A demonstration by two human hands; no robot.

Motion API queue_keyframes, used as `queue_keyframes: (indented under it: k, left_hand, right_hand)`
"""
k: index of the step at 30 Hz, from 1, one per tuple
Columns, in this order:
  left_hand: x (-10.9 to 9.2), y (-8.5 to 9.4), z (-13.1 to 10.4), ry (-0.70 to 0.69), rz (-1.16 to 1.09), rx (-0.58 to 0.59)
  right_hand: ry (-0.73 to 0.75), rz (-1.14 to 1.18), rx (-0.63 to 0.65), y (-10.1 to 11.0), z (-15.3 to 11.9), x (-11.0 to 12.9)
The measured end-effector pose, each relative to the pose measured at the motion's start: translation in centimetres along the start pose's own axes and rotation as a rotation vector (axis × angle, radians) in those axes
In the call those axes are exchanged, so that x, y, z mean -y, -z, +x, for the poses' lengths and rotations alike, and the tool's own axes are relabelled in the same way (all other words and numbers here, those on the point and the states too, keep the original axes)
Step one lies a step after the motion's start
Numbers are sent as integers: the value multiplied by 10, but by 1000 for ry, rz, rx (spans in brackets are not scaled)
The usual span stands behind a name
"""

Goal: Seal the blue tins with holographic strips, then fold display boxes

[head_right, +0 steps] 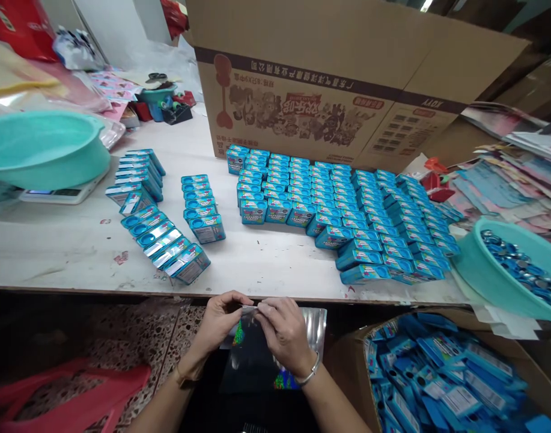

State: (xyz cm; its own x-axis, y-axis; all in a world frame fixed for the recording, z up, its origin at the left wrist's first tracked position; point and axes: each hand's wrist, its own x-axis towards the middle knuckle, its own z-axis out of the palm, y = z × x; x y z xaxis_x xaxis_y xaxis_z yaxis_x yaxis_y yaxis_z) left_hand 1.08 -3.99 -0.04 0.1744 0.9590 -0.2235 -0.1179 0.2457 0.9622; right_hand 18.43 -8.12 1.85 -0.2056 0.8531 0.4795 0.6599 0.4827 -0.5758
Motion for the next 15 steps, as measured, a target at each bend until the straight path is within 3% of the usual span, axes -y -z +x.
queue_keyframes:
  k: [3, 8, 11, 15]
  left_hand:
    - [3, 1, -1, -33, 33, -25]
    - [5, 0, -3, -108, 125, -46]
    - [5, -2, -3, -186, 229, -40]
    - [6, -4, -3, -165, 215, -50]
  right_hand:
    - [27, 15, -34, -1, -5, -2]
    - [-105, -11, 3, -1, -4, -5]
    - [-60, -12, 27, -1, -4, -7]
    - [-20, 19, -12, -1, -6, -7]
